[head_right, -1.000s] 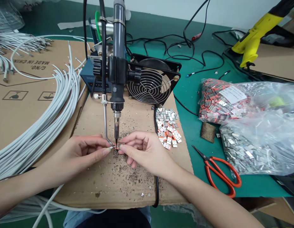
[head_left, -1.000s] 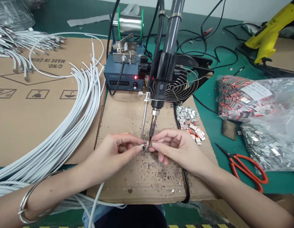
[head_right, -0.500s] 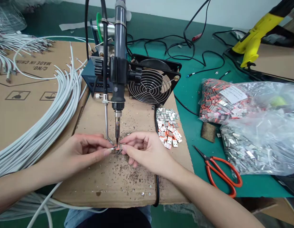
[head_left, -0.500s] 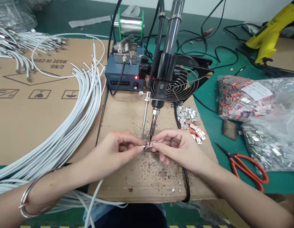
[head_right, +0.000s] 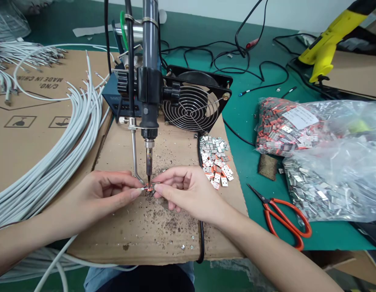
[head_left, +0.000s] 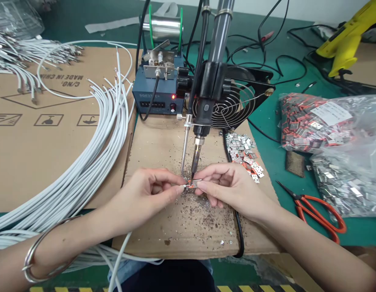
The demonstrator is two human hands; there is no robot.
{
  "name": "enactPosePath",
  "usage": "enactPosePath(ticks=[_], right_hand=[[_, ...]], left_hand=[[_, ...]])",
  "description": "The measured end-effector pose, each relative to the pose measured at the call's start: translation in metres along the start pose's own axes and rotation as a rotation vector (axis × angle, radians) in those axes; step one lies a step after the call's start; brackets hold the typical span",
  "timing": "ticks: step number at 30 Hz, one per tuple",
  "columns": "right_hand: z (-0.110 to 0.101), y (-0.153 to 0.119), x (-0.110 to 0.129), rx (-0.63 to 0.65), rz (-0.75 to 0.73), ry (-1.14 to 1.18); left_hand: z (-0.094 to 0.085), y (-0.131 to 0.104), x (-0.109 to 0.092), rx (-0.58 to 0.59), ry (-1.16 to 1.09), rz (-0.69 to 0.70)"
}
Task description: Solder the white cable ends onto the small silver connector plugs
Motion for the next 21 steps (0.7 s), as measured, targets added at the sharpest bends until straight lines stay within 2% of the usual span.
enactPosePath(ticks=[6, 11, 21], right_hand=[[0.0007, -0.0004, 0.0001, -0.029, 0.021, -0.013], [0.0005, -0.0023, 0.0011, -0.013, -0.001, -0.020], [0.0003, -0.0016, 0.0015, -0.008, -0.009, -0.044]], left_hand=[[-0.0013, -0.0004, 0.0007, -0.014, 0.020, -0.038], [-0.0013, -0.0014, -0.0023, -0.012, 0.012, 0.008], [-0.0009, 0.0004, -0.0012, -0.011, 0.023, -0.001]])
Point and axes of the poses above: each hand's wrist, its own y-axis towards the middle knuckle, its own z-axis out of the palm, x = y × z, the point moved 6 cm from there along y, towards the middle knuckle, and after that the axes turned 14 degrees about x, right-handed, at the moved point
